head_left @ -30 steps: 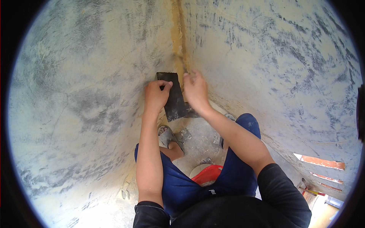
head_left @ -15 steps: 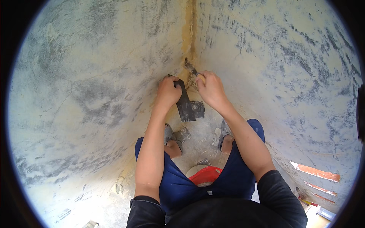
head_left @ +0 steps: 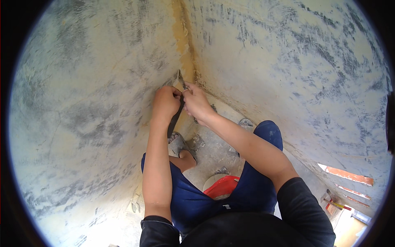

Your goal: Applying joint compound or putty to a wall corner and smoothing it with a putty knife.

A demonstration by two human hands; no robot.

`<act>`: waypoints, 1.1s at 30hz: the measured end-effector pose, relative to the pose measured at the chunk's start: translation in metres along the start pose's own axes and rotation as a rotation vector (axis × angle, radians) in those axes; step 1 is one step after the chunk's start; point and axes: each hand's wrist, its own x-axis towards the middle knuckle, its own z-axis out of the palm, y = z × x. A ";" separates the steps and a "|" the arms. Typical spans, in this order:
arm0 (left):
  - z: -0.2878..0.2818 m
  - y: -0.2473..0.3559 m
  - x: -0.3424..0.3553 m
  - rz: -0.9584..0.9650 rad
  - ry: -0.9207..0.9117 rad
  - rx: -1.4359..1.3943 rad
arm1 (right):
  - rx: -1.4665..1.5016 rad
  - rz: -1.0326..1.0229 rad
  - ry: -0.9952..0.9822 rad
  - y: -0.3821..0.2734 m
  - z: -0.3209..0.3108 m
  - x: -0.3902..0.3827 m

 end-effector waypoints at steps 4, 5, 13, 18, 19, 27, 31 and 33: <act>-0.007 -0.005 -0.002 -0.029 0.010 0.038 | 0.043 0.001 0.026 0.008 0.013 0.006; -0.008 -0.006 -0.001 -0.019 0.039 0.043 | -0.002 -0.023 0.058 0.013 0.015 0.010; -0.016 -0.009 -0.003 -0.024 0.058 0.086 | 0.036 0.075 0.147 0.021 0.032 0.027; -0.021 -0.014 -0.004 -0.029 0.056 0.072 | -0.004 -0.102 0.240 0.036 0.044 0.034; -0.022 -0.015 -0.007 -0.035 0.055 0.073 | -0.005 -0.098 0.236 0.036 0.046 0.031; -0.026 -0.016 -0.010 -0.075 0.037 0.066 | -0.035 -0.089 0.250 0.030 0.044 0.032; -0.024 -0.013 -0.006 -0.058 0.046 0.075 | -0.004 -0.138 0.318 0.042 0.037 0.052; -0.023 -0.012 -0.006 -0.067 0.050 0.088 | -0.030 -0.147 0.315 0.044 0.036 0.054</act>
